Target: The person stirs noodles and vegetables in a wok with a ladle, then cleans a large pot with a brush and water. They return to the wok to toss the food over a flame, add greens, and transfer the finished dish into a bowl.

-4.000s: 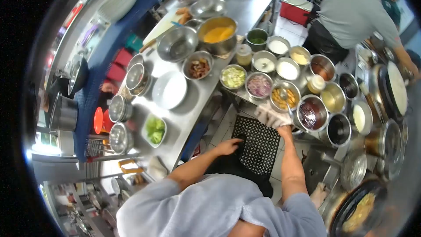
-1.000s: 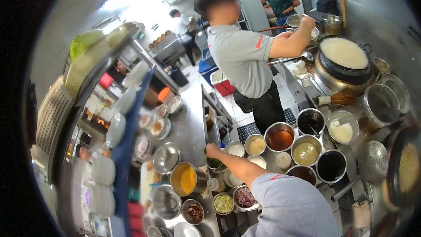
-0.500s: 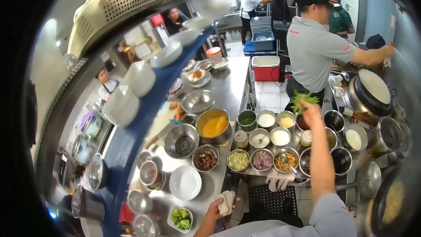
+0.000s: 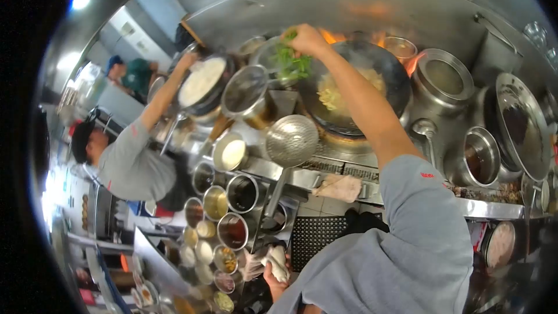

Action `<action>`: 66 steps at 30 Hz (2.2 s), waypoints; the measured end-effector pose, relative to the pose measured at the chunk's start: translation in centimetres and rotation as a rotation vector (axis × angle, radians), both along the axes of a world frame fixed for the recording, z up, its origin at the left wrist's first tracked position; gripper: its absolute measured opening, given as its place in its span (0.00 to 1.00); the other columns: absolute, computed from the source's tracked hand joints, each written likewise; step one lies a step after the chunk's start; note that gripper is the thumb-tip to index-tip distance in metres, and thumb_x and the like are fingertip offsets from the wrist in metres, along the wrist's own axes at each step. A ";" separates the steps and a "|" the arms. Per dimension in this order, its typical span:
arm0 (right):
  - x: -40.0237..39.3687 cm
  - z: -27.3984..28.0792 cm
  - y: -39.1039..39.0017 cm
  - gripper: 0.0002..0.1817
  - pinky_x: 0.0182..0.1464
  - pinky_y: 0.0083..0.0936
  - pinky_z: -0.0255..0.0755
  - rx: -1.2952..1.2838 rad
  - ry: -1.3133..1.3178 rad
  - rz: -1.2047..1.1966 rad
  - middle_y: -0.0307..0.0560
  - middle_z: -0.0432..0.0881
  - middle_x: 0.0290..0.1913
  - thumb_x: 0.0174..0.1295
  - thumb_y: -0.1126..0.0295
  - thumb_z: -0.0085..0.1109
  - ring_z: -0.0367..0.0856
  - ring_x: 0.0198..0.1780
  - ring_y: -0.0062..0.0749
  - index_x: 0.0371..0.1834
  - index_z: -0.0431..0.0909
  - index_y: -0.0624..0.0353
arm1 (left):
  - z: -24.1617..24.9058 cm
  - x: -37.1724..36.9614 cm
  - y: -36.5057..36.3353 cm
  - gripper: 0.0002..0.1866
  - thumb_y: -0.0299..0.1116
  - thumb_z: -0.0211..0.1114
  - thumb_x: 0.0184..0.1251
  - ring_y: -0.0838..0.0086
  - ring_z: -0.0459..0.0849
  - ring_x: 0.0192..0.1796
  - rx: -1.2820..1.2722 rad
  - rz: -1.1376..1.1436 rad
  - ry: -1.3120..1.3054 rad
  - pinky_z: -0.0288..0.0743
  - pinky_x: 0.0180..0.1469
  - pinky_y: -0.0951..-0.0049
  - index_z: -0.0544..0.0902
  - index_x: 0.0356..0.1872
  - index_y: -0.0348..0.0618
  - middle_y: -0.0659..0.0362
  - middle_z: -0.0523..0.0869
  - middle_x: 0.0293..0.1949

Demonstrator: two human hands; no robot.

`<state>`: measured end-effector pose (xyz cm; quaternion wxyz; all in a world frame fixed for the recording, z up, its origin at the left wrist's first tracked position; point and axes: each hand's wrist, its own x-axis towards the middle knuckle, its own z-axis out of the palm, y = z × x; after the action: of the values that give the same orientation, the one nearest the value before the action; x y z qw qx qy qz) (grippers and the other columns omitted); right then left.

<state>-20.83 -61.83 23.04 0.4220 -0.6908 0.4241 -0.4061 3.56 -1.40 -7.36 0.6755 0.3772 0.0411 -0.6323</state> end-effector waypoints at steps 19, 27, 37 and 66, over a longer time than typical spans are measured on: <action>-15.6 -2.8 -2.0 0.25 0.60 0.36 0.74 -0.200 0.741 -0.107 0.59 0.84 0.55 0.61 0.56 0.64 0.82 0.57 0.45 0.58 0.80 0.57 | 7.1 -7.9 -29.6 0.38 0.73 0.38 0.69 0.55 0.83 0.49 0.013 -0.534 0.290 0.83 0.36 0.55 0.67 0.71 0.62 0.46 0.78 0.61; -23.8 -13.9 23.0 0.20 0.47 0.36 0.76 0.040 0.513 -0.812 0.56 0.85 0.40 0.61 0.62 0.63 0.84 0.41 0.50 0.56 0.80 0.56 | 8.0 -17.2 -46.2 0.19 0.52 0.55 0.73 0.67 0.82 0.37 0.047 -0.703 -0.060 0.76 0.31 0.70 0.76 0.48 0.48 0.58 0.82 0.38; -30.3 -32.1 45.1 0.32 0.58 0.51 0.73 0.577 1.021 -1.006 0.66 0.73 0.54 0.53 0.68 0.67 0.75 0.56 0.66 0.65 0.71 0.55 | 8.0 -18.8 -45.7 0.06 0.32 0.59 0.65 0.72 0.80 0.28 0.050 -0.650 -0.296 0.69 0.21 0.74 0.75 0.40 0.44 0.58 0.81 0.31; -14.9 -9.6 31.0 0.18 0.15 0.23 0.62 0.701 -0.138 -0.415 0.37 0.70 0.20 0.64 0.75 0.55 0.67 0.13 0.20 0.57 0.69 0.66 | 7.0 -12.4 -39.0 0.25 0.53 0.52 0.77 0.62 0.85 0.48 0.000 -0.872 -0.053 0.77 0.37 0.66 0.72 0.63 0.46 0.53 0.84 0.53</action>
<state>-35.75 -30.88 13.48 0.5684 -0.3761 0.6377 -0.3589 -8.85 -40.44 -0.35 0.3463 0.3754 -0.1391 -0.8484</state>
